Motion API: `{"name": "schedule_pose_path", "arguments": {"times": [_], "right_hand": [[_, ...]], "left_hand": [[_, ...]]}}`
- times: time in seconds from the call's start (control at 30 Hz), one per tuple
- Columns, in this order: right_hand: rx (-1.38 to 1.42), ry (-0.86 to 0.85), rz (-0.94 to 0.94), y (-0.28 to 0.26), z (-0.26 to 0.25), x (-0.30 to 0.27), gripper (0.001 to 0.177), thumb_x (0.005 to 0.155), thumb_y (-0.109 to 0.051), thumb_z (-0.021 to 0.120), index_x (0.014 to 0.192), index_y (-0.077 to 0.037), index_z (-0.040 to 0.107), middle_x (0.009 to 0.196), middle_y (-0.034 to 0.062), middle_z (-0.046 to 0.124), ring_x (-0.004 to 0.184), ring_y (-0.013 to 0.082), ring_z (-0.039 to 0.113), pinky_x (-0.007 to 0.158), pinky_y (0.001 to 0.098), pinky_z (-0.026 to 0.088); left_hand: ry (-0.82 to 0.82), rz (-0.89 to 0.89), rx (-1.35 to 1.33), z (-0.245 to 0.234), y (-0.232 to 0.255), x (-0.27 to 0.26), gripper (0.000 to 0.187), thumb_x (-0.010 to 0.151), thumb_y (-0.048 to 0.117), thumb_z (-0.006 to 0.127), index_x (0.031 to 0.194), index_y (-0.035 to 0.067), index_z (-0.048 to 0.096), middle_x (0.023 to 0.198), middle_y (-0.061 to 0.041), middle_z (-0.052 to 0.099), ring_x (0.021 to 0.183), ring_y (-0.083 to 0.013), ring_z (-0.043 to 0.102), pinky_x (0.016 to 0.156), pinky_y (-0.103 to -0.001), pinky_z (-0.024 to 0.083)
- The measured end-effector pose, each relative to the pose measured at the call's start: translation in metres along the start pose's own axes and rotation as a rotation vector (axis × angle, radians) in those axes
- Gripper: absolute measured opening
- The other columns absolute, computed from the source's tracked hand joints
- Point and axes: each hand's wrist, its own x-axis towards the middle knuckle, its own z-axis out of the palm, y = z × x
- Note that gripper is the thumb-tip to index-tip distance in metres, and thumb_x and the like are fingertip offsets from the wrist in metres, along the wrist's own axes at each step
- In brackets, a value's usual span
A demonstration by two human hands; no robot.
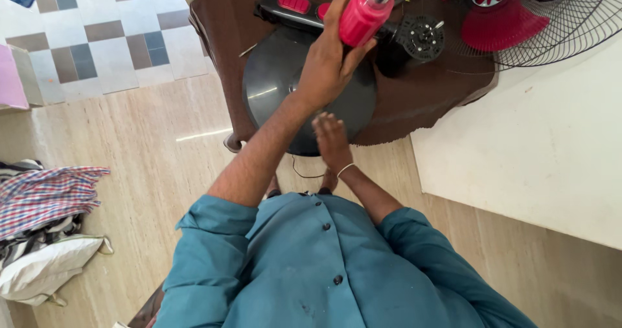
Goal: The person assembles a standing electric fan by attaching the motor housing to the stand, installing the fan blades, and securing the front grille. They use a cloth to wipe components and handle the fan parts one at a time.
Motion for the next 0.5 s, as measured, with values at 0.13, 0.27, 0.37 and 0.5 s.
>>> {"name": "schedule_pose_path", "arguments": {"times": [0.13,0.27,0.37,0.5], "right_hand": [[0.024,-0.127,-0.239,-0.024,-0.007,0.012,0.052,0.098,-0.009,0.052,0.15,-0.004,0.047,0.16,0.018,0.038,0.153,0.0367,0.032,0.126,0.0561,0.023],[0.025,-0.182,-0.276,-0.032,-0.013,0.015,0.049,0.098,-0.009,0.05,0.147,-0.004,0.052,0.16,0.0175,0.04,0.152,0.0345,0.033,0.126,0.056,0.022],[-0.001,-0.239,-0.357,-0.03,-0.01,0.021,0.048,0.099,-0.012,0.048,0.146,-0.006,0.052,0.159,0.0164,0.041,0.152,0.0337,0.033,0.125,0.0558,0.022],[0.023,-0.392,-0.568,-0.049,0.01,0.034,0.049,0.103,-0.017,0.046,0.151,-0.007,0.049,0.161,0.0128,0.04,0.156,0.0308,0.031,0.131,0.0523,0.021]], "left_hand": [[-0.031,-0.266,-0.079,0.013,-0.019,-0.026,0.06,0.102,0.02,0.077,0.146,0.007,0.038,0.126,-0.015,0.066,0.113,-0.032,0.072,0.094,-0.039,0.058],[-0.041,-0.401,-0.183,0.021,-0.039,-0.038,0.041,0.097,0.021,0.079,0.127,0.008,0.054,0.101,-0.01,0.071,0.088,-0.0196,0.071,0.081,-0.033,0.058],[-0.062,-0.412,-0.186,0.022,-0.048,-0.035,0.037,0.096,0.02,0.08,0.12,0.007,0.056,0.093,-0.01,0.069,0.082,-0.0172,0.066,0.078,-0.032,0.055],[-0.079,-0.46,-0.145,0.021,-0.045,-0.044,0.036,0.096,0.022,0.08,0.116,0.007,0.054,0.091,-0.013,0.065,0.081,-0.0215,0.064,0.077,-0.034,0.054]]}}
